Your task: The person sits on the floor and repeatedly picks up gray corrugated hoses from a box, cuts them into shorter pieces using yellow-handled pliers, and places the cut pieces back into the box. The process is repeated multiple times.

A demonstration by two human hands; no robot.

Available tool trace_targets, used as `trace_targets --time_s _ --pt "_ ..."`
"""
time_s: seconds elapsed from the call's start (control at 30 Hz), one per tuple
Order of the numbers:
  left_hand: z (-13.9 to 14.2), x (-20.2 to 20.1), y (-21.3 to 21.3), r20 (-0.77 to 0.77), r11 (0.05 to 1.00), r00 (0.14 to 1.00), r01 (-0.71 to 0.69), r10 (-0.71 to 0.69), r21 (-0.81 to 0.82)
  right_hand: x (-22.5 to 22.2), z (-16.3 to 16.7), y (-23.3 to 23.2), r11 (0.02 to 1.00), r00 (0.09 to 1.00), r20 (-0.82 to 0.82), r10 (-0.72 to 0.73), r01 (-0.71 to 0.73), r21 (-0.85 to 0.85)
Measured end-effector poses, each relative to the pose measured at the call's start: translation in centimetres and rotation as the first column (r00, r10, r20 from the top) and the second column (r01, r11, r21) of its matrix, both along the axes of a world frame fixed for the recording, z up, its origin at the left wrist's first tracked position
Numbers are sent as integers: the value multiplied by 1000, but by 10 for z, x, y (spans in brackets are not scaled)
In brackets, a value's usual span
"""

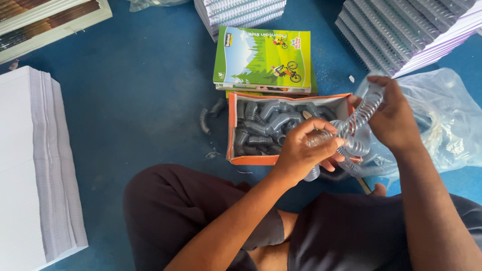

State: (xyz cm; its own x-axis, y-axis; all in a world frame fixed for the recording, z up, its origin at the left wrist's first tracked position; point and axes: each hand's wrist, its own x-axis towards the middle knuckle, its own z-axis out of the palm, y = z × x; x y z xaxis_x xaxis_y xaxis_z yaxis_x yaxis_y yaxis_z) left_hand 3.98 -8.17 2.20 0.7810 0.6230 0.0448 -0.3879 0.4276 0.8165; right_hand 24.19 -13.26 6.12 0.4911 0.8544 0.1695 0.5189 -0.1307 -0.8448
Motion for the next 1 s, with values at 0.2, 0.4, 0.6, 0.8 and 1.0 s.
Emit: trace_targets --time_s 0.2,0.4,0.6,0.8,1.0 --pt "-1 2 -1 -26 997 999 -35 37 73 -9 35 -13 985 979 187 -81 49 167" --pt "0 -1 -2 -57 994 998 -8 14 113 -10 53 -12 922 956 -242 166 -64 382" --pt "1 -1 -1 -77 991 997 22 -12 130 4 53 -20 923 682 -693 236 64 378" --pt "0 -1 -2 -78 990 997 12 -1 137 29 52 -22 724 737 -376 561 -218 654" --pt "-1 0 1 -81 993 997 4 5 117 24 87 -21 867 882 431 190 -357 348"
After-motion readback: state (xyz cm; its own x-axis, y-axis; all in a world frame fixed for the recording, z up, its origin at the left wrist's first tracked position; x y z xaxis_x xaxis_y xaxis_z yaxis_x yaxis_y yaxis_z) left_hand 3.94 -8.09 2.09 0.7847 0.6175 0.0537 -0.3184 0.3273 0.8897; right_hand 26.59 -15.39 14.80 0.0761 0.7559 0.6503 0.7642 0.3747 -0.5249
